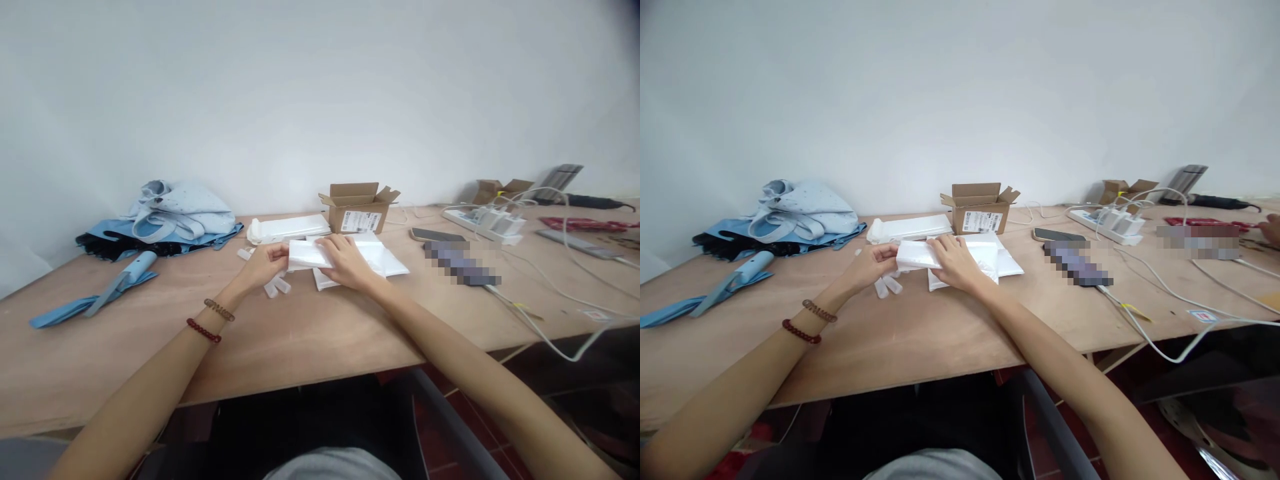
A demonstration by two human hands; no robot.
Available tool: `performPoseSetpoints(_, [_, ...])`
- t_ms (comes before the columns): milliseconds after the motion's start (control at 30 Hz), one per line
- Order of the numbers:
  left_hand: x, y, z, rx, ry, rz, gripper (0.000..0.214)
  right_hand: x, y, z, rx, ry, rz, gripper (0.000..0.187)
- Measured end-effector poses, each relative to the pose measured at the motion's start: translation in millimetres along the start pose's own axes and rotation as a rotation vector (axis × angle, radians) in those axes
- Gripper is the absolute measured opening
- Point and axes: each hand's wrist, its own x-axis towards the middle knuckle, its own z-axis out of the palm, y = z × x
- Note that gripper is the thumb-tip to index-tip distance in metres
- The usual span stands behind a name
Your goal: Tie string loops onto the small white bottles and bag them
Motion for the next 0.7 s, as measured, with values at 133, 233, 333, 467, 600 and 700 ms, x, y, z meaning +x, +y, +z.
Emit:
performPoseSetpoints(133, [0, 2, -3.9, 0.063, 0.117, 0.026, 0.024, 1, 2, 1, 0.003, -0.004, 0.021, 0.046])
performPoseSetpoints(233, [1, 1, -12.9, 0.154, 0.249, 0.028, 0.024, 1, 9, 1, -0.019, -0.001, 0.058, 0.046])
performPoseSetpoints(333, [3, 0, -25.5, 0.252, 0.312, 0.029, 0.024, 0, 18, 2, -0.049, 0.001, 0.105, 0.046])
performPoseSetpoints(467, [4, -4, -42.3, 0.375, 0.146, -0.037, 0.022, -1, 26, 4, -0.078, -0.005, 0.153, 0.046])
performPoseSetpoints(600, [2, -6, -50.9, 0.469, -0.150, -0.148, 0.018, -2, 27, 5, -0.075, -0.012, 0.164, 0.046])
performPoseSetpoints(700, [0, -5, -51.5, 0.478, -0.190, -0.175, 0.019, -1, 27, 5, -0.071, -0.016, 0.162, 0.046])
